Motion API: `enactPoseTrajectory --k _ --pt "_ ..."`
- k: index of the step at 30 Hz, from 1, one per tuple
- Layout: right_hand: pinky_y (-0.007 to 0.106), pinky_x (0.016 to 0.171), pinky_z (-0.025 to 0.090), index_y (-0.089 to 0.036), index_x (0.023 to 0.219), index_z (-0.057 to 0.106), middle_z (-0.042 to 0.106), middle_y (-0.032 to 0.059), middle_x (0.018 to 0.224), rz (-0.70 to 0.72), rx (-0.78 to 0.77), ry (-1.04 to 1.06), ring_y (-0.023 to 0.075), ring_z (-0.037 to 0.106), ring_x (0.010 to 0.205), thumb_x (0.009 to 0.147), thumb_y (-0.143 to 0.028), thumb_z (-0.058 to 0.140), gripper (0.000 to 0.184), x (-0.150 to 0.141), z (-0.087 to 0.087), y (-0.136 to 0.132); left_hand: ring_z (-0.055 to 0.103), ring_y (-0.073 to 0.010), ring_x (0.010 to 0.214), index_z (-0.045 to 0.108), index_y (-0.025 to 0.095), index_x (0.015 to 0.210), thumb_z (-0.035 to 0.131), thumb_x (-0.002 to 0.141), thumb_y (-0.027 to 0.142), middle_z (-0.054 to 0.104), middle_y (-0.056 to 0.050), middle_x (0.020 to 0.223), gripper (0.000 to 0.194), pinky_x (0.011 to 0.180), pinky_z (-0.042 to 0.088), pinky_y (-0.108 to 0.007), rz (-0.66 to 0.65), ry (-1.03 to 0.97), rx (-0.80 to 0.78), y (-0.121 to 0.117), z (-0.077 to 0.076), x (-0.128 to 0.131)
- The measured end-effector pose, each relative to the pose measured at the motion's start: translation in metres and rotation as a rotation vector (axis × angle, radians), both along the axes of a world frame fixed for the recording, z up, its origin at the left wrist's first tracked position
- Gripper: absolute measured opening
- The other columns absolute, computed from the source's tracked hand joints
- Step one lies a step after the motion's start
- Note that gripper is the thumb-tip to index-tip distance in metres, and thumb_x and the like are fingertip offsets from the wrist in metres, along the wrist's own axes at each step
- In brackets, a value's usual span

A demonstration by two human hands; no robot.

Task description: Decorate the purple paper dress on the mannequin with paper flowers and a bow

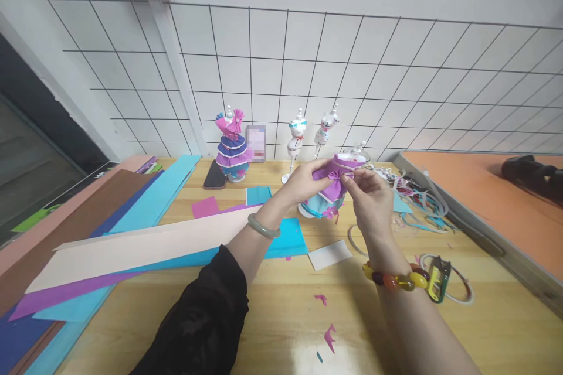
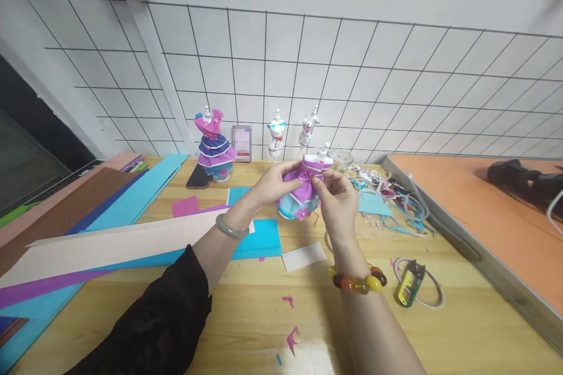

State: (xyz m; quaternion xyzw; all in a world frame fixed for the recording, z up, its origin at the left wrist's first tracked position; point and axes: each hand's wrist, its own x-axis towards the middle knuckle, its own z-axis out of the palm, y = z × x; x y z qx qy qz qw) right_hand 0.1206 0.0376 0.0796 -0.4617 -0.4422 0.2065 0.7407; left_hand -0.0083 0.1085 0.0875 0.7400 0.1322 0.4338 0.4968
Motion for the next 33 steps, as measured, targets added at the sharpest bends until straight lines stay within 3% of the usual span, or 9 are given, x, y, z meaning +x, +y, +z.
enactPoseTrajectory --k 18,27,33 --pt "0.027 0.061 0.046 -0.021 0.081 0.059 0.060 0.0003 0.073 0.026 -0.025 -0.034 0.0131 0.056 0.066 0.064 -0.032 0.074 0.026 0.000 0.003 -0.002 0.056 -0.0232 0.105 0.053 0.016 0.117 0.068 0.070 0.033 0.058 -0.011 0.117 0.052 0.087 0.046 -0.035 -0.021 0.038 -0.059 -0.007 0.009 -0.003" --pt "0.026 0.064 0.046 -0.021 0.080 0.063 0.063 -0.0008 0.075 0.142 -0.022 0.015 0.0114 0.057 0.067 0.066 -0.025 0.074 0.018 0.001 0.004 -0.003 0.055 -0.0213 0.107 0.054 0.015 0.115 0.066 0.073 0.031 0.058 -0.012 0.117 0.046 0.090 0.044 -0.035 0.000 -0.039 -0.093 0.001 0.000 0.000" --pt "0.030 0.067 0.049 -0.021 0.084 0.064 0.066 0.0011 0.080 0.179 -0.041 0.008 0.0144 0.060 0.071 0.065 -0.028 0.075 0.023 0.004 0.003 -0.002 0.055 -0.0212 0.107 0.055 0.016 0.115 0.065 0.074 0.030 0.059 -0.011 0.117 0.044 0.092 0.043 -0.036 0.050 -0.048 -0.079 0.003 -0.003 0.002"
